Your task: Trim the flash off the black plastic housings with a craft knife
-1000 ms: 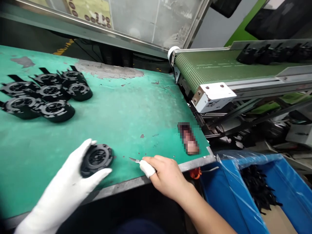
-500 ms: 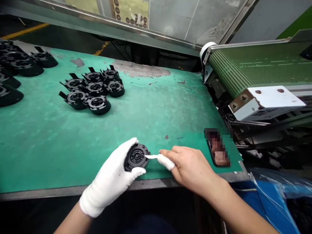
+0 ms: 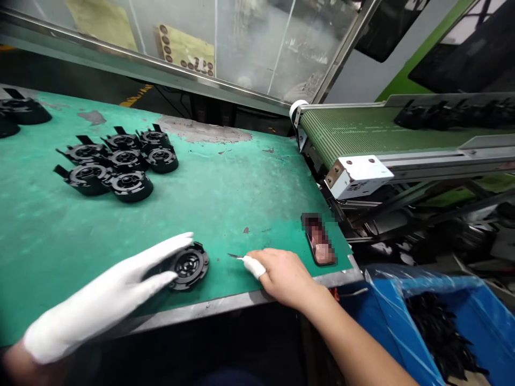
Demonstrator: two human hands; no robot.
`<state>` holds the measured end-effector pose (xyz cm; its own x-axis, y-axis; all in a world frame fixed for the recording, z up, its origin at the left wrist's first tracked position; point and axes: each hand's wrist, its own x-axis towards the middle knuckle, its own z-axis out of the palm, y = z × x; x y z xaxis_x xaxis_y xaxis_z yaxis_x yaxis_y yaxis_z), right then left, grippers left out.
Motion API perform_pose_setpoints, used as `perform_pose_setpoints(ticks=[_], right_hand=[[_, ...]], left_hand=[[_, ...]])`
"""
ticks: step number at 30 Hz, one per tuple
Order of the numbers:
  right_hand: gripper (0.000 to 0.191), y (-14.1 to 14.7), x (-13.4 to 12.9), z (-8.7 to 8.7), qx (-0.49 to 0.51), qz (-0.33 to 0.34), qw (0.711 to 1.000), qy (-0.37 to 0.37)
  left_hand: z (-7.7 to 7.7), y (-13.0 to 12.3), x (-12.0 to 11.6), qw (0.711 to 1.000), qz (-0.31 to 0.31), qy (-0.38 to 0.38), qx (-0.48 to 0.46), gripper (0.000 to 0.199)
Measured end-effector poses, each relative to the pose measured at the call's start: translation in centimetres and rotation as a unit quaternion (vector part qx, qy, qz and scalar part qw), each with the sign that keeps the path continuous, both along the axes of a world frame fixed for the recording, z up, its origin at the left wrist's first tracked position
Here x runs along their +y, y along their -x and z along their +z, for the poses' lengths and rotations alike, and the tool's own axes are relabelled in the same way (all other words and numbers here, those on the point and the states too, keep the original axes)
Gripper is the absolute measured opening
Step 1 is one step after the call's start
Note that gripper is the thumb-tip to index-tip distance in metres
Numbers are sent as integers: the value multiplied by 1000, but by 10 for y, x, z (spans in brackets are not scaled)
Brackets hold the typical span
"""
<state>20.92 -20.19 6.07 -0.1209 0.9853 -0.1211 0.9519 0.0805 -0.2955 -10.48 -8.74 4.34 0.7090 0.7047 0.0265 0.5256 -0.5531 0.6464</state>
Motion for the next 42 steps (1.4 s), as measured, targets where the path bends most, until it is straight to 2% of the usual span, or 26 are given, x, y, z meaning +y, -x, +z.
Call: perform_pose_setpoints(ticks=[2, 4, 6, 8, 9, 12, 15, 17, 19, 21, 23, 25, 28, 31, 35, 42], right_hand=[[35, 10, -9, -3, 44, 17, 999, 8], [35, 14, -11, -4, 89, 21, 996, 10], [35, 17, -8, -3, 115, 28, 993, 14], [35, 22, -1, 2, 118, 48, 992, 18], [35, 26, 3, 5, 113, 62, 991, 17], [36, 43, 16, 14, 76, 101, 992, 7], [37, 49, 36, 16, -2, 116, 993, -3], [40, 37, 53, 13, -75, 76, 994, 8], [42, 16, 70, 8, -147, -27, 988, 29], [45, -7, 79, 4, -160, -70, 984, 36], [46, -20, 77, 1, -135, -71, 988, 33], [47, -17, 62, -1, -58, -37, 997, 22], [44, 10, 30, 1, 54, 52, 997, 27], [38, 39, 8, 4, 104, 109, 988, 44], [38, 58, 7, 3, 89, 129, 987, 22], [39, 61, 19, -4, 65, 140, 988, 15]], left_hand=[[3, 10, -3, 995, 88, 12, -34, 49], [3, 13, -16, 980, 178, 36, -78, 51], [-1, 6, -34, 971, 210, 41, -105, 66], [-10, -6, -49, 974, 207, 9, -97, 93], [-15, -13, -54, 974, 207, -7, -89, 98], [-28, -27, -59, 970, 221, -54, -86, 95], [-33, -30, -58, 966, 231, -59, -94, 93], [-32, -28, -57, 970, 217, -60, -93, 91], [-30, -25, -57, 973, 204, -59, -90, 89], [-29, -24, -57, 974, 202, -54, -90, 89], [-29, -24, -58, 973, 204, -48, -92, 92], [-29, -25, -58, 972, 211, -45, -94, 96], [-31, -28, -62, 964, 245, -47, -95, 99], [-33, -33, -67, 955, 278, -47, -94, 97], [-36, -37, -75, 953, 279, -64, -95, 91], [-37, -35, -75, 958, 259, -78, -98, 88]])
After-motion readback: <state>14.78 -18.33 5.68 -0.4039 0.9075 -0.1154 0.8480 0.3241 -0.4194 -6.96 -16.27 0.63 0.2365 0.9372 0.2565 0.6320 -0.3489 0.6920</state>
